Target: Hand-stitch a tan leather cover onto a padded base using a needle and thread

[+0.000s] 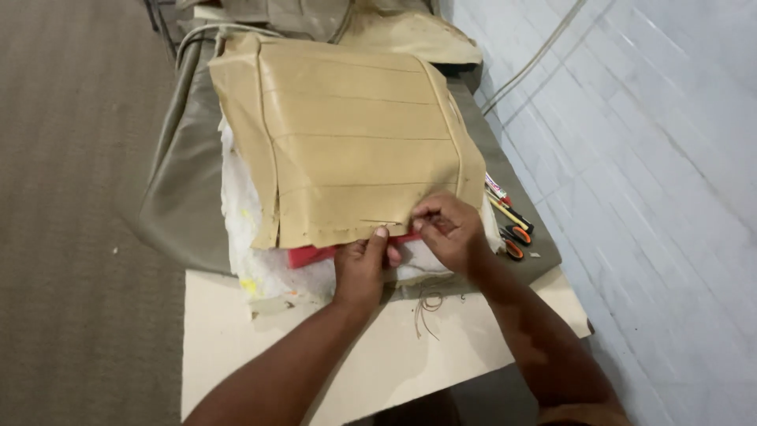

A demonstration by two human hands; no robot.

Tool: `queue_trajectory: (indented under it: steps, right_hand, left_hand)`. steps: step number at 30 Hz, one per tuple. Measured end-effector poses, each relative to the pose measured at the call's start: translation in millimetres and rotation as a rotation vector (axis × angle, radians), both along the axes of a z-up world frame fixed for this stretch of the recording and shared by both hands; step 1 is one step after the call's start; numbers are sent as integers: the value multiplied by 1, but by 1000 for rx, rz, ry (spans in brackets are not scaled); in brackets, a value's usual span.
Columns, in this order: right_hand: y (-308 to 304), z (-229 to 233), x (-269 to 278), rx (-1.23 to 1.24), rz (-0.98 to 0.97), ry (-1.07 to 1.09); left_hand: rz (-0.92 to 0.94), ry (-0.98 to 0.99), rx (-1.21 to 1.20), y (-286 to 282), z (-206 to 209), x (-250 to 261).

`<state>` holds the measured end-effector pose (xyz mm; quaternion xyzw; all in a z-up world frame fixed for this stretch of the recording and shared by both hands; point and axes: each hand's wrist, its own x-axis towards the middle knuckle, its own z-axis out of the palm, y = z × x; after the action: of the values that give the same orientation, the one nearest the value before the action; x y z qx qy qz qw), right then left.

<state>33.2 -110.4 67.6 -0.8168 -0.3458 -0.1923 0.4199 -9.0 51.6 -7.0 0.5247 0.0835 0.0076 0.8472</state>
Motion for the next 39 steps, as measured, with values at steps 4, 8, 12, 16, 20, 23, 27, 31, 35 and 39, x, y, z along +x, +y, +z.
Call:
queue_trajectory:
  steps: [4,8,12,16,20,23,27,31,35,39]
  right_hand:
    - [21,24,-11,-131,37,-189]
    - [26,7,-8,-323,-81,-397]
    - [37,18,-31,-318,45,-471]
    - [21,-1,-38,65,296,50]
    - [-23,-10,1,-49,109,162]
    - [-6,9,-18,-314,270,24]
    - [24,23,-53,-945,259,-167]
    - [20,-1,-59,-1048,142,-200]
    - [18,-25,-59,-946,111,-516]
    - [13,-42,-50,-917,137,-552]
  left_hand:
    - [17,-33,-9,-5,-7,4]
    - [28,-60,-23,-7,-14,9]
    - [78,-22,-5,-2,5,0]
    - [82,5,-141,-6,0,-1]
    - [-24,28,-21,2,12,-2]
    - [-64,103,-105,-1,-4,7]
    - [-187,251,-194,14,25,2]
    - [-195,277,-209,13,23,4]
    - [-211,293,-242,17,32,-2]
    - [-202,294,-233,16,27,-1]
